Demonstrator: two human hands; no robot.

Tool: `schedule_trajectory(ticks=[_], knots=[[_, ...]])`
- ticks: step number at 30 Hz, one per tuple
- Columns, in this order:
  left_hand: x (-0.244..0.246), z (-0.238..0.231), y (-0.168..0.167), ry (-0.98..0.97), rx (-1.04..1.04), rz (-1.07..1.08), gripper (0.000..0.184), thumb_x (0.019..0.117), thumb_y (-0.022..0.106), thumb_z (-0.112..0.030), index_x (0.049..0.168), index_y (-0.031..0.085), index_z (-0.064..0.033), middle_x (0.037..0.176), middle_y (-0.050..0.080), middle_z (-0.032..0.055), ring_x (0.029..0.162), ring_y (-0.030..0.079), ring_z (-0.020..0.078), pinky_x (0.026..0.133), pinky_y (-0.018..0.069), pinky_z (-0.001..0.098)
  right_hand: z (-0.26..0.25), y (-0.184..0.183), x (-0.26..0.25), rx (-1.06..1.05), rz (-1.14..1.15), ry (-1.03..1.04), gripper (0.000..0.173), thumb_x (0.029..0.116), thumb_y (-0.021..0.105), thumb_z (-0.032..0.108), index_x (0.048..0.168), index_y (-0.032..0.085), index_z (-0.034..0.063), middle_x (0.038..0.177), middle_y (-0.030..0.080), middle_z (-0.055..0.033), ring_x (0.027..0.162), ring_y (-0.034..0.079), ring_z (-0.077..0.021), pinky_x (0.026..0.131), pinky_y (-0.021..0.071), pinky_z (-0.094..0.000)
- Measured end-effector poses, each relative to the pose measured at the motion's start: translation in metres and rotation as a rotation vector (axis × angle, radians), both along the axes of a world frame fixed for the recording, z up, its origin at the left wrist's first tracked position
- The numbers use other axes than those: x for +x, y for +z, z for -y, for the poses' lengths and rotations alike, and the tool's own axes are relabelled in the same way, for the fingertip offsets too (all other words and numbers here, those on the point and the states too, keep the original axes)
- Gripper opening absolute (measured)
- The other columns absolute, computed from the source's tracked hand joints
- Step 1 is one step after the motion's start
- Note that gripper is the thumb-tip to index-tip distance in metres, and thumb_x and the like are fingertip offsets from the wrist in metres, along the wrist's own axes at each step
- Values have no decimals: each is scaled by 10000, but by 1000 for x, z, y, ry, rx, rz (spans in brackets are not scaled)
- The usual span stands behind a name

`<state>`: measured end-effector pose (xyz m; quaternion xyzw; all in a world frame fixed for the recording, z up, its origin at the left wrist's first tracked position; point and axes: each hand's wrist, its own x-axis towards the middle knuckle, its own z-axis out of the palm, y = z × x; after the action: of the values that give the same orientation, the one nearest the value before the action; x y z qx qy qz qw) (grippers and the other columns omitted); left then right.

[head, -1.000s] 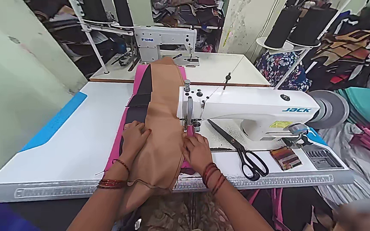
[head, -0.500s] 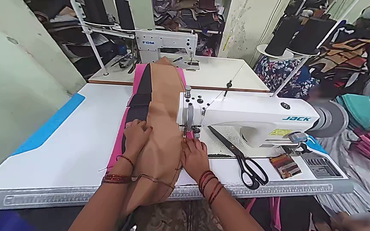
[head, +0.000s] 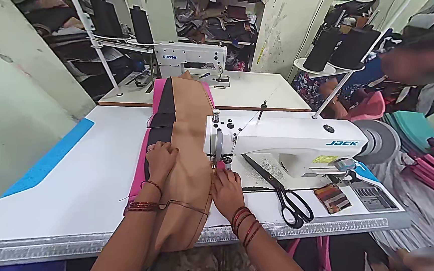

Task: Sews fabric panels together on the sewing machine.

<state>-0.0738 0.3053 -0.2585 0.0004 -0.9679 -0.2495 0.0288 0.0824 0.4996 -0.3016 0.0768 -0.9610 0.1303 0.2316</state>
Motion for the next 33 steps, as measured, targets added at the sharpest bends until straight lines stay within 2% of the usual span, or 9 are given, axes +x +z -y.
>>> schedule_trajectory(ticks=[4, 10, 15, 18, 22, 25, 27, 30, 33], knots=[[-4, -4, 1, 18, -8, 10, 373, 1023, 621, -286, 1228, 687, 19, 1377, 568, 264, 1364, 451, 467, 1104, 323, 651, 0, -5, -2, 31, -78, -44, 293, 946, 596, 209, 1138, 790, 105, 1232, 728, -105, 1202, 656, -371, 973, 505, -599], [-12, -11, 1, 52, 5, 6, 409, 1024, 617, -298, 1280, 668, 17, 1421, 547, 272, 1380, 443, 478, 1133, 299, 657, 1, 2, -5, -23, 113, -83, 381, 949, 592, 211, 1281, 725, 76, 1392, 631, -193, 1334, 547, -454, 1103, 385, -663], [-7, 2, 6, -17, 31, 19, 554, 1030, 596, -417, 1201, 660, 106, 1388, 533, 345, 1357, 445, 530, 1112, 322, 674, -4, -1, 0, -53, -8, 26, 277, 903, 630, 86, 1129, 786, 55, 1269, 725, -103, 1277, 611, -407, 1054, 446, -641], [35, 29, 20, -95, 9, 169, 748, 967, 611, -578, 1214, 643, 128, 1352, 531, 394, 1336, 446, 569, 1105, 320, 708, -8, -1, 1, -79, 12, 66, 311, 892, 617, 29, 1152, 784, 68, 1285, 725, -67, 1289, 610, -379, 1065, 447, -617], [116, 75, 8, -174, -8, 288, 622, 842, 843, -392, 1222, 654, 63, 1061, 682, 317, 1064, 635, 521, 943, 462, 709, -8, -1, 2, -121, 29, 91, 368, 874, 612, 0, 1197, 768, 83, 1292, 721, -68, 1283, 609, -385, 1063, 443, -623], [142, 89, -13, -192, 115, 16, 275, 929, 703, -77, 1110, 662, 126, 1048, 662, 347, 1071, 609, 560, 964, 428, 716, -8, -1, 2, -106, 51, 95, 370, 884, 608, 13, 1214, 760, 87, 1298, 714, -75, 1295, 596, -388, 1075, 428, -626], [135, 96, -12, -157, 179, -127, 197, 979, 581, -13, 1077, 626, 153, 1015, 653, 339, 991, 641, 525, 891, 482, 691, -6, -1, 1, -83, 50, 94, 369, 890, 615, 28, 1227, 751, 87, 1298, 710, -82, 1297, 594, -383, 1080, 425, -627], [124, 97, 0, -148, 190, 58, 446, 1031, 611, -207, 1326, 505, 111, 1114, 671, 311, 988, 688, 471, 878, 528, 663, -7, -3, 3, -79, 27, 95, 358, 881, 626, 27, 1210, 756, 83, 1275, 717, -93, 1275, 607, -385, 1066, 436, -628], [126, 80, 1, -141, 29, 228, 808, 850, 827, -407, 1396, 501, 93, 1268, 611, 341, 1182, 601, 515, 1006, 455, 677, -8, -1, 1, -94, 33, 100, 346, 876, 634, 20, 1190, 764, 85, 1279, 715, -93, 1283, 602, -385, 1067, 432, -636]])
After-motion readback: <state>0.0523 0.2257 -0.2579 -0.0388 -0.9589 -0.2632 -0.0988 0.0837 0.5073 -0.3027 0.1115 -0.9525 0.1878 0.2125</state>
